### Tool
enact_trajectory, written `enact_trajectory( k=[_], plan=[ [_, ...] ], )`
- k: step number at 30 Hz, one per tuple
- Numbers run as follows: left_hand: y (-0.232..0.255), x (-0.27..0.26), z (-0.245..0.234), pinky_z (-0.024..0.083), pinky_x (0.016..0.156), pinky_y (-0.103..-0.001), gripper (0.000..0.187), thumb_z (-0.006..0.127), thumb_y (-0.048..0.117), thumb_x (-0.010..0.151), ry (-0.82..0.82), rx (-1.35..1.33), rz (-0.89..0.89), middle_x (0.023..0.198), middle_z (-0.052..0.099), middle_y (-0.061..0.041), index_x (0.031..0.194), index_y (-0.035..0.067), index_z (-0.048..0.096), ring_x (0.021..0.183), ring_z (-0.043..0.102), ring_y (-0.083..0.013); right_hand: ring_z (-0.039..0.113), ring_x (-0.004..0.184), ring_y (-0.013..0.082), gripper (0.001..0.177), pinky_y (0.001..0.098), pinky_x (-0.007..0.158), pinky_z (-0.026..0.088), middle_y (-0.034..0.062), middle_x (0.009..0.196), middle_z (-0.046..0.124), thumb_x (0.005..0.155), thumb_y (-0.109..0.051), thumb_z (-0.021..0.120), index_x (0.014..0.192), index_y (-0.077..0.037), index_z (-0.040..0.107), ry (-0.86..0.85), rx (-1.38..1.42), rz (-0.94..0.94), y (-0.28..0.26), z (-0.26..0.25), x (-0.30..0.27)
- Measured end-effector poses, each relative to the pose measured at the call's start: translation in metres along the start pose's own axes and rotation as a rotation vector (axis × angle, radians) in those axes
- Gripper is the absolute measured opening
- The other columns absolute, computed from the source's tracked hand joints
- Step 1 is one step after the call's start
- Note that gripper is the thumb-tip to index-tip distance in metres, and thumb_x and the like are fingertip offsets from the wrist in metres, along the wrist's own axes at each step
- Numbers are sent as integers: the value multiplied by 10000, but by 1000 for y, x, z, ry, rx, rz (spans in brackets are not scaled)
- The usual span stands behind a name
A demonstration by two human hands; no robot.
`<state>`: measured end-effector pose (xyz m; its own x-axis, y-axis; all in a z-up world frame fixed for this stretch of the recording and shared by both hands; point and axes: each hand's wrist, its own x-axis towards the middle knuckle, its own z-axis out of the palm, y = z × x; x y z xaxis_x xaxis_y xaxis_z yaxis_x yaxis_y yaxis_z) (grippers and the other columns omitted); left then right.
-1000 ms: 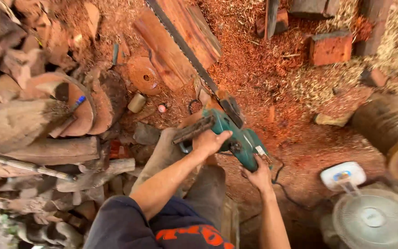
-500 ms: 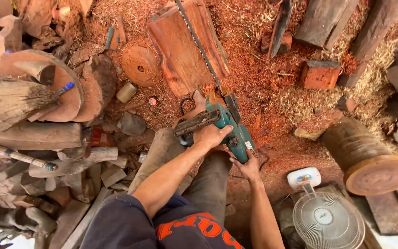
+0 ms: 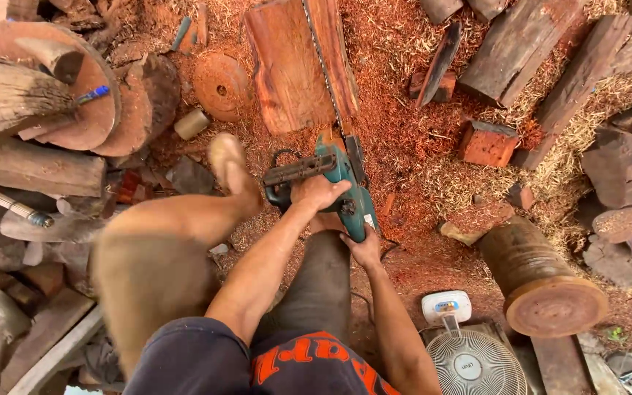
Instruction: Shaping and measuring a wood block using a power planer and a chainsaw.
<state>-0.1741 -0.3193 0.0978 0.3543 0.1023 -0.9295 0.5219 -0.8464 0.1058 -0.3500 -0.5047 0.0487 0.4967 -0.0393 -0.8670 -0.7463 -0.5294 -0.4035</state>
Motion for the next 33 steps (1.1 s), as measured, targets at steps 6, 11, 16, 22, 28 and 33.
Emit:
enact_trajectory(
  k=[6, 11, 16, 22, 28, 33],
  plan=[
    [4, -5, -9, 493, 1053, -472, 805, 641, 723, 783, -33, 10, -45, 1339, 673, -162, 1332, 136, 680, 1234, 636, -332, 740, 993, 319, 611, 413, 903, 568, 216, 1081, 756, 729, -358, 879, 1164, 24, 682, 3, 75, -48, 9, 14, 0],
    [-15, 19, 8, 449, 1077, -471, 873, 681, 729, 759, 5, 7, -14, 1366, 622, -194, 1391, 131, 605, 1256, 591, -358, 722, 1051, 352, 756, 427, 912, 563, 250, 1133, 730, 708, -403, 890, 1241, 71, 638, 4, 83, -48, 28, 24, 11],
    [-8, 0, -9, 455, 1046, -488, 867, 708, 674, 707, 52, 2, 14, 1363, 613, -209, 1379, 136, 607, 1237, 587, -386, 667, 1119, 426, 910, 464, 946, 536, 328, 1190, 668, 736, -419, 935, 1319, 155, 535, 55, 31, -129, 38, 37, 1],
    [10, -15, -28, 485, 1012, -497, 667, 652, 632, 707, 39, -9, -6, 1258, 711, -142, 1206, 199, 743, 1185, 646, -352, 726, 1039, 376, 713, 443, 912, 564, 253, 1102, 731, 735, -377, 849, 1257, 49, 618, -65, 120, 27, -3, 20, -8],
    [4, -8, -18, 504, 988, -476, 732, 676, 692, 726, 57, 20, -73, 1233, 696, -197, 1179, 121, 731, 1149, 654, -375, 735, 981, 382, 582, 458, 863, 567, 233, 1032, 743, 741, -323, 858, 1184, 3, 666, 3, 71, -31, -7, 16, -11],
    [4, -7, -16, 496, 1005, -461, 738, 666, 695, 715, 42, -3, -47, 1274, 677, -182, 1209, 150, 728, 1178, 642, -352, 751, 912, 350, 432, 454, 836, 575, 194, 956, 757, 757, -289, 848, 1070, -31, 700, 43, 66, -35, -1, 17, -7]
  ],
)
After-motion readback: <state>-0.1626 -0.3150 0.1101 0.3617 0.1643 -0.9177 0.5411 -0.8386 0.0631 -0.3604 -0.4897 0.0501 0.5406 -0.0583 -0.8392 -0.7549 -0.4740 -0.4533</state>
